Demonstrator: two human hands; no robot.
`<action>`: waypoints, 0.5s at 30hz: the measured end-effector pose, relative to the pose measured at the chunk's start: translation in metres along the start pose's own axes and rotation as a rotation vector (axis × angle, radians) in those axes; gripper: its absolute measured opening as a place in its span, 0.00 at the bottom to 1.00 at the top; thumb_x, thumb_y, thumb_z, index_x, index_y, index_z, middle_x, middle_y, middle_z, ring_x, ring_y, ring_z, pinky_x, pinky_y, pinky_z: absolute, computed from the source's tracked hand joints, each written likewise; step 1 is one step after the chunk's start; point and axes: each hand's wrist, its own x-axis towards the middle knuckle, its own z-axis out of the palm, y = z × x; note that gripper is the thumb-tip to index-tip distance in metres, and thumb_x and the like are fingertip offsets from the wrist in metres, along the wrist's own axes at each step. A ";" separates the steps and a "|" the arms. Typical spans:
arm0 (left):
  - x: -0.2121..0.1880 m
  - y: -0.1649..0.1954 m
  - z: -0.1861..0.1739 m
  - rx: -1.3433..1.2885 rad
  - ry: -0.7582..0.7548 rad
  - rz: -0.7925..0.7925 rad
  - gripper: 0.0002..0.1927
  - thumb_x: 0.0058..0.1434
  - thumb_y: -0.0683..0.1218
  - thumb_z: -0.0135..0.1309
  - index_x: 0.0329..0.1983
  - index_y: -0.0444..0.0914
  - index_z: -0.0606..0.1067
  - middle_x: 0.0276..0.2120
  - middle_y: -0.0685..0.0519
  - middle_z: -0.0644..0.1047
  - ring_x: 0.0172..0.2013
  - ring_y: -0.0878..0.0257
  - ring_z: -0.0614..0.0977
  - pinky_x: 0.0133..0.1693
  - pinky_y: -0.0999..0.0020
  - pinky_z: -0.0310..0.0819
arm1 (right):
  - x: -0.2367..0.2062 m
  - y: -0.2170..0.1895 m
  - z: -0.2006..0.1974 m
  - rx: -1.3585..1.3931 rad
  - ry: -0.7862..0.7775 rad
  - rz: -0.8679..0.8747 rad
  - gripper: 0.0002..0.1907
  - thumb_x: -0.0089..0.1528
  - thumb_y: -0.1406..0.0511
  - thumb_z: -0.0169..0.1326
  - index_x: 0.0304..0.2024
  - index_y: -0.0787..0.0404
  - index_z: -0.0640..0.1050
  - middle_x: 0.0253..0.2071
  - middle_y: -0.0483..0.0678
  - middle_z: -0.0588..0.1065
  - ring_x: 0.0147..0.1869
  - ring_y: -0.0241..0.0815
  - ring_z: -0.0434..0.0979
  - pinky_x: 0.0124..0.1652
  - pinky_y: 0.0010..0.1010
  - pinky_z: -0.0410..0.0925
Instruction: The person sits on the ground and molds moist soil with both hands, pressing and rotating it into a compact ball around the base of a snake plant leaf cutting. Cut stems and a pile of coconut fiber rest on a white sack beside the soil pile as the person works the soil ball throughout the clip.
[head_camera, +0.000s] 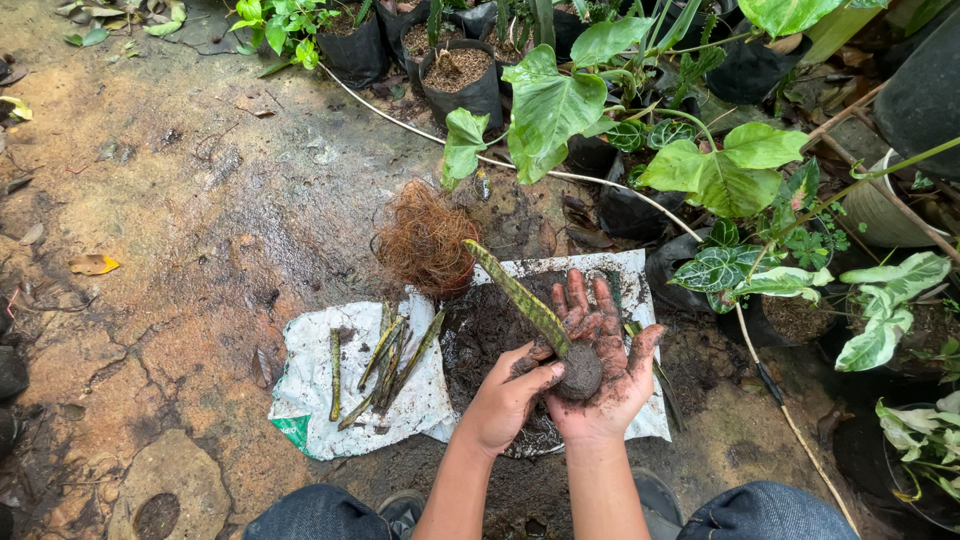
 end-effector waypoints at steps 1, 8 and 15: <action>0.000 -0.001 0.000 -0.008 0.070 -0.028 0.19 0.65 0.39 0.54 0.59 0.28 0.73 0.51 0.47 0.79 0.53 0.62 0.78 0.58 0.68 0.69 | 0.000 0.000 0.000 0.007 0.005 0.003 0.41 0.65 0.39 0.42 0.65 0.64 0.69 0.73 0.60 0.64 0.77 0.59 0.60 0.72 0.52 0.55; 0.003 -0.011 -0.010 -0.127 0.066 -0.053 0.25 0.63 0.37 0.56 0.63 0.26 0.69 0.53 0.45 0.78 0.55 0.60 0.78 0.60 0.66 0.70 | 0.001 -0.001 -0.001 0.013 -0.003 0.025 0.41 0.64 0.39 0.43 0.66 0.63 0.67 0.73 0.60 0.63 0.78 0.59 0.59 0.72 0.53 0.54; 0.002 -0.016 -0.020 -0.049 0.178 -0.074 0.25 0.61 0.36 0.57 0.63 0.29 0.69 0.52 0.45 0.79 0.53 0.59 0.79 0.56 0.65 0.72 | 0.001 -0.003 0.001 -0.001 -0.010 0.075 0.41 0.64 0.39 0.43 0.64 0.63 0.69 0.73 0.60 0.63 0.78 0.61 0.58 0.72 0.56 0.52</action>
